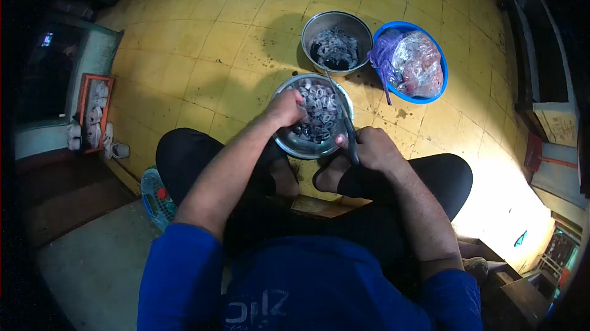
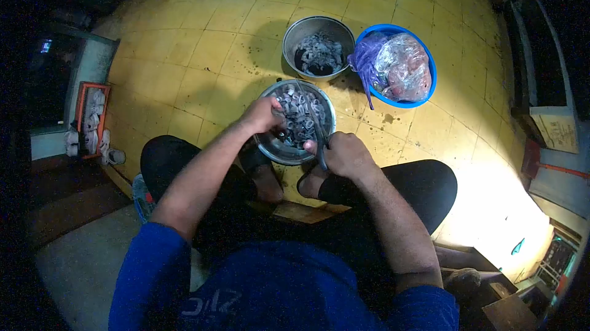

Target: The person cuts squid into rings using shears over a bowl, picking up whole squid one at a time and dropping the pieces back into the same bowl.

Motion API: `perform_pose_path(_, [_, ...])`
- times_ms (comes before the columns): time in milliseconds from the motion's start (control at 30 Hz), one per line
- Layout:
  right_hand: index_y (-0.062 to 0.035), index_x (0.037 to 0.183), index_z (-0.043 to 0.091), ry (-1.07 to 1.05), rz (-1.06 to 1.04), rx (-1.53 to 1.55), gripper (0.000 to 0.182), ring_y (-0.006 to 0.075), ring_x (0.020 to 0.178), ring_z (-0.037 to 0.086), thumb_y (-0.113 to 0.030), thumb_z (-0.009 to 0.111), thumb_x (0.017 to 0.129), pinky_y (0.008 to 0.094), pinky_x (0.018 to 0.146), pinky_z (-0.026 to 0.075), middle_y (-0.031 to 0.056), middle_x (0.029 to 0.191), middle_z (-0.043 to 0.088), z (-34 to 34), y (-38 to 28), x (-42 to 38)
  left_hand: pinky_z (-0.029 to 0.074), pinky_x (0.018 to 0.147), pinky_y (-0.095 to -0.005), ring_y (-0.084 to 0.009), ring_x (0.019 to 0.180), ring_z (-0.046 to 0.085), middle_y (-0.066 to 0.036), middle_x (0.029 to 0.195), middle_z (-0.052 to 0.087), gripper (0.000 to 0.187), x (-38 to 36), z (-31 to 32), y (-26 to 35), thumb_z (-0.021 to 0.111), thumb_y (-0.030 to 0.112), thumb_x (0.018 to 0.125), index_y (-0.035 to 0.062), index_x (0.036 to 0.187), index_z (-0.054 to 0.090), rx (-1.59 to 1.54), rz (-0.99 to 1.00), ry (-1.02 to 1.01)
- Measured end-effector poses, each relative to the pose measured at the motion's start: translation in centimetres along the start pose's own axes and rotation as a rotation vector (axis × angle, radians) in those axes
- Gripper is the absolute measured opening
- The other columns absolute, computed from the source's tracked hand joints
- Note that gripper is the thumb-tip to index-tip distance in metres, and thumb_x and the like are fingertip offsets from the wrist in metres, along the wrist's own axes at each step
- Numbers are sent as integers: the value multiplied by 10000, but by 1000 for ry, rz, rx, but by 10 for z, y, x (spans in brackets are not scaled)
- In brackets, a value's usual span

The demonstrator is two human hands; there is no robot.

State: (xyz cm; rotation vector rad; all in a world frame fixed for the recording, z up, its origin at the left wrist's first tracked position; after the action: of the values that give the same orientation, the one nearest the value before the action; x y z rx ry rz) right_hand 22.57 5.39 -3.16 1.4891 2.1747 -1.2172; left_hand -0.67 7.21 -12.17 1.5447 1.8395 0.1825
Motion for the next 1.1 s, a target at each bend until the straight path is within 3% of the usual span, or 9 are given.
perform_pose_path(33, [55,836,671,2,-6,5,797,434,814,642,-715,468,838,484,761,499,284,754,636,1,-1,-1,515,815,-372,-282,885,669,-156,945,690,289,-6,-12,4,740,222,735,55,965,686,7,-2,3])
perform_pose_path(133, [64,838,669,-21,-58,89,843,398,829,657,-742,421,842,469,756,502,263,760,648,10,-1,0,502,679,-273,-127,741,617,-92,889,666,314,-33,-46,23,729,124,766,-12,1033,636,-265,-61,-73])
perform_pose_path(300, [46,823,672,-87,-124,98,890,336,837,662,-774,326,849,425,751,499,217,765,662,29,-3,3,499,648,-217,-104,715,595,-80,910,647,327,-68,-58,21,667,66,814,-4,1122,582,-762,-177,-71])
perform_pose_path(367, [37,809,660,-189,-129,150,887,326,806,653,-773,303,856,412,740,493,201,751,654,36,-5,2,518,631,-253,-104,695,591,-47,901,631,340,-75,-52,18,653,82,828,27,1150,561,-1215,-267,-60])
perform_pose_path(400, [29,795,648,-291,-136,208,884,316,774,643,-772,279,863,399,728,487,184,738,646,43,-8,1,518,631,-253,-104,695,591,-47,901,631,340,-76,-55,21,653,82,828,27,1150,561,-1221,-268,-60])
perform_pose_path(567, [12,770,601,-271,-229,188,861,285,718,601,-766,248,875,387,704,465,146,709,618,54,-14,1,519,607,-221,-71,667,573,-36,868,613,331,-70,-57,41,684,91,839,30,1134,548,-1290,-116,-112])
perform_pose_path(733, [8,811,602,-311,-243,230,865,277,740,599,-773,235,871,378,725,459,141,717,618,51,-22,-1,502,554,-201,-65,629,568,-22,814,613,308,-60,-40,37,708,111,837,44,1094,553,-1262,-111,-128])
perform_pose_path(1033, [5,776,622,-185,-205,273,805,267,725,623,-720,294,902,379,708,474,136,696,629,50,-16,4,447,488,-182,-50,620,557,-52,863,664,177,-61,-37,47,651,151,888,46,1013,583,-1137,-65,-202])
perform_pose_path(1100, [37,771,635,-195,-174,269,792,390,765,651,-704,379,886,464,712,482,233,701,636,49,-14,5,431,477,-180,-45,614,549,-51,857,667,172,-59,-38,46,637,161,899,47,1018,588,-1121,-53,-222])
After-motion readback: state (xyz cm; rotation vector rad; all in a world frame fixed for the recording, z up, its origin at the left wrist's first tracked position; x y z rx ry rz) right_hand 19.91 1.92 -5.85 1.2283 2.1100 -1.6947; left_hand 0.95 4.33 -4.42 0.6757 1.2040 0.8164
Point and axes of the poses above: each hand's wrist, its own x-axis towards the middle knuckle, its own z-axis out of the palm, y = z × x, the point moved 6 cm from there along x, towards the middle knuckle
